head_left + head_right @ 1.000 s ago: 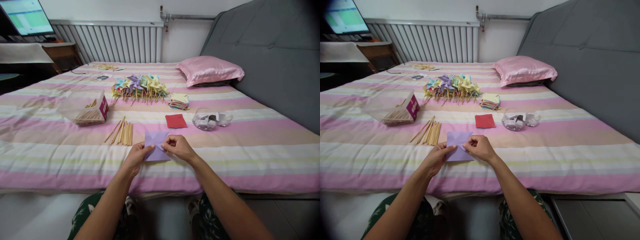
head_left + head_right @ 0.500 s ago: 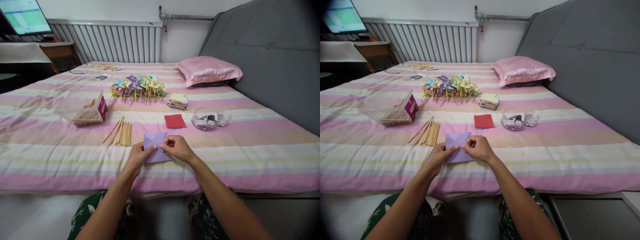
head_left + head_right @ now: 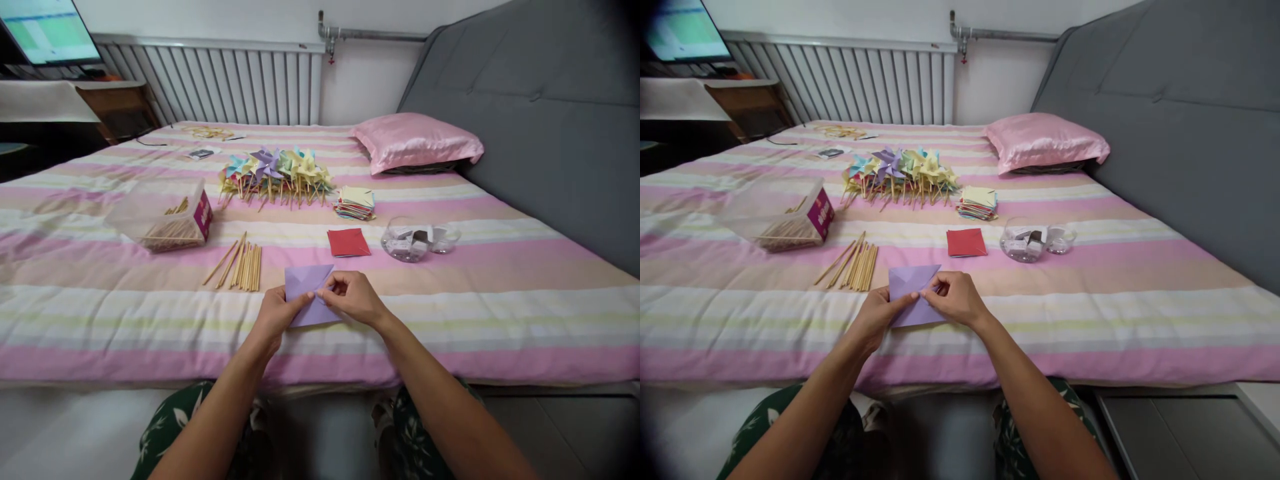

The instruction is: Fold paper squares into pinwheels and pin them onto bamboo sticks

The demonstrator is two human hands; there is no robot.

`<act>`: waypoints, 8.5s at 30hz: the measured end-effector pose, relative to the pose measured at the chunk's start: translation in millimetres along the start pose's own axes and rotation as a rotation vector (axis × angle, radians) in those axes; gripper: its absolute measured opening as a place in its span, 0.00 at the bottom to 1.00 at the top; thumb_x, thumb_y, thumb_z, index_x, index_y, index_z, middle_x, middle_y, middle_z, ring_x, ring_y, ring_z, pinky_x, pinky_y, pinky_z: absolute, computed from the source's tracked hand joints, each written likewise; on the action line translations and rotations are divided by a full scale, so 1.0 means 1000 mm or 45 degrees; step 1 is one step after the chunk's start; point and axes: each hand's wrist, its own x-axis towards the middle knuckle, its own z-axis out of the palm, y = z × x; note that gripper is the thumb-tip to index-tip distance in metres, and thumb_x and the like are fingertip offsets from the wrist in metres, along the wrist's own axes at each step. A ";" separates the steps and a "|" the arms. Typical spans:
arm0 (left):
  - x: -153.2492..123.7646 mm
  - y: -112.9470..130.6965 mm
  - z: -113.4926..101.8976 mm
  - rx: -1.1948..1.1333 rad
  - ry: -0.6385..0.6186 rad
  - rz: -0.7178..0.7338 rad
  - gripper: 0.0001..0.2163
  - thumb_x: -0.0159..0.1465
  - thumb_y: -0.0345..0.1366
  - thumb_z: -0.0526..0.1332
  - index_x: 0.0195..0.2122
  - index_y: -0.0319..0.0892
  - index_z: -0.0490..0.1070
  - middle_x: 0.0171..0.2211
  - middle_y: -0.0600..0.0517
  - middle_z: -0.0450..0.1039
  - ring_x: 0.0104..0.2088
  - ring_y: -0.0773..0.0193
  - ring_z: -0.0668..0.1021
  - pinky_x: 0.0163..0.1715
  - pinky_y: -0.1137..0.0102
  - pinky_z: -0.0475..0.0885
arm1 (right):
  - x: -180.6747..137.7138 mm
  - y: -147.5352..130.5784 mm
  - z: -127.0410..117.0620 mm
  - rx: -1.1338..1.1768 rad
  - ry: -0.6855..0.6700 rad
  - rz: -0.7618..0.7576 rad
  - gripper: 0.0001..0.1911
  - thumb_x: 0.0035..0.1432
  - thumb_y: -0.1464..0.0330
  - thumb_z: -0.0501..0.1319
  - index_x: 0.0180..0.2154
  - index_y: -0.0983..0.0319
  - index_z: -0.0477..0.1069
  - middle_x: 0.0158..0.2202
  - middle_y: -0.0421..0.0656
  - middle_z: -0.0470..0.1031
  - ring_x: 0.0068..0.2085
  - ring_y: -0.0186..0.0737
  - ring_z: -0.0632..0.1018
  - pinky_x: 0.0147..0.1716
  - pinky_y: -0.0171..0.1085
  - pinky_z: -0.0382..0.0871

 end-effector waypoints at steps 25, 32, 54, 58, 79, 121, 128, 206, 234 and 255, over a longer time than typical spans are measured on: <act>-0.003 0.006 0.005 -0.243 -0.050 -0.007 0.12 0.44 0.36 0.71 0.30 0.37 0.76 0.26 0.50 0.78 0.26 0.65 0.76 0.28 0.73 0.68 | 0.002 -0.004 0.003 0.612 0.084 0.090 0.38 0.43 0.65 0.67 0.56 0.60 0.56 0.27 0.36 0.72 0.26 0.31 0.73 0.27 0.31 0.68; -0.002 0.005 0.005 -0.239 -0.054 -0.003 0.13 0.46 0.35 0.70 0.31 0.36 0.76 0.25 0.50 0.77 0.26 0.64 0.76 0.29 0.72 0.68 | 0.004 -0.007 -0.001 0.620 0.187 0.195 0.33 0.42 0.64 0.67 0.51 0.62 0.61 0.24 0.36 0.72 0.24 0.33 0.75 0.25 0.31 0.68; -0.007 0.008 0.009 -0.281 0.045 0.006 0.11 0.43 0.35 0.71 0.28 0.38 0.76 0.22 0.53 0.76 0.23 0.67 0.74 0.25 0.74 0.66 | 0.002 -0.004 0.007 0.648 0.028 0.157 0.15 0.44 0.62 0.67 0.33 0.64 0.71 0.30 0.41 0.74 0.31 0.36 0.75 0.32 0.35 0.69; -0.007 0.005 0.011 -0.264 0.003 0.004 0.13 0.44 0.36 0.71 0.31 0.37 0.77 0.28 0.50 0.78 0.28 0.64 0.76 0.31 0.72 0.68 | 0.002 -0.004 0.007 0.643 0.037 0.180 0.16 0.43 0.63 0.66 0.35 0.63 0.71 0.31 0.41 0.75 0.31 0.38 0.76 0.32 0.36 0.70; -0.007 0.004 0.005 -0.228 -0.067 0.004 0.11 0.46 0.36 0.70 0.30 0.36 0.76 0.26 0.49 0.77 0.24 0.67 0.74 0.25 0.74 0.68 | 0.001 -0.005 0.003 0.756 0.044 0.303 0.21 0.42 0.67 0.66 0.41 0.63 0.69 0.35 0.44 0.77 0.32 0.39 0.77 0.32 0.35 0.70; -0.004 0.004 0.006 -0.276 -0.010 0.046 0.14 0.47 0.35 0.70 0.33 0.35 0.77 0.28 0.47 0.78 0.27 0.65 0.75 0.28 0.73 0.69 | 0.004 -0.001 0.007 0.701 0.162 0.197 0.17 0.43 0.64 0.67 0.36 0.64 0.70 0.23 0.37 0.69 0.24 0.31 0.70 0.25 0.31 0.63; -0.005 0.004 0.006 -0.289 -0.004 0.052 0.15 0.46 0.35 0.70 0.35 0.35 0.76 0.31 0.46 0.78 0.28 0.64 0.76 0.30 0.73 0.70 | 0.003 0.000 0.007 0.670 0.161 0.181 0.17 0.43 0.64 0.67 0.36 0.64 0.69 0.23 0.37 0.70 0.24 0.31 0.71 0.26 0.31 0.64; -0.003 0.010 0.009 -0.461 0.161 0.122 0.10 0.45 0.31 0.70 0.29 0.38 0.75 0.28 0.54 0.76 0.28 0.67 0.75 0.30 0.73 0.69 | -0.008 -0.013 0.033 0.436 0.367 0.098 0.13 0.51 0.60 0.62 0.25 0.63 0.69 0.20 0.39 0.70 0.21 0.34 0.73 0.21 0.31 0.65; -0.004 0.005 0.011 -0.358 0.157 0.177 0.10 0.45 0.33 0.71 0.28 0.37 0.76 0.26 0.52 0.76 0.27 0.67 0.75 0.30 0.73 0.68 | -0.008 -0.013 0.031 0.236 0.425 0.113 0.12 0.51 0.62 0.61 0.22 0.63 0.67 0.19 0.39 0.70 0.21 0.33 0.71 0.22 0.31 0.63; -0.002 0.004 0.012 -0.497 0.216 0.099 0.10 0.44 0.31 0.71 0.28 0.37 0.76 0.27 0.53 0.77 0.28 0.67 0.76 0.31 0.74 0.69 | -0.012 -0.021 0.033 0.129 0.478 0.098 0.12 0.49 0.60 0.62 0.26 0.62 0.67 0.22 0.39 0.71 0.21 0.32 0.71 0.22 0.31 0.63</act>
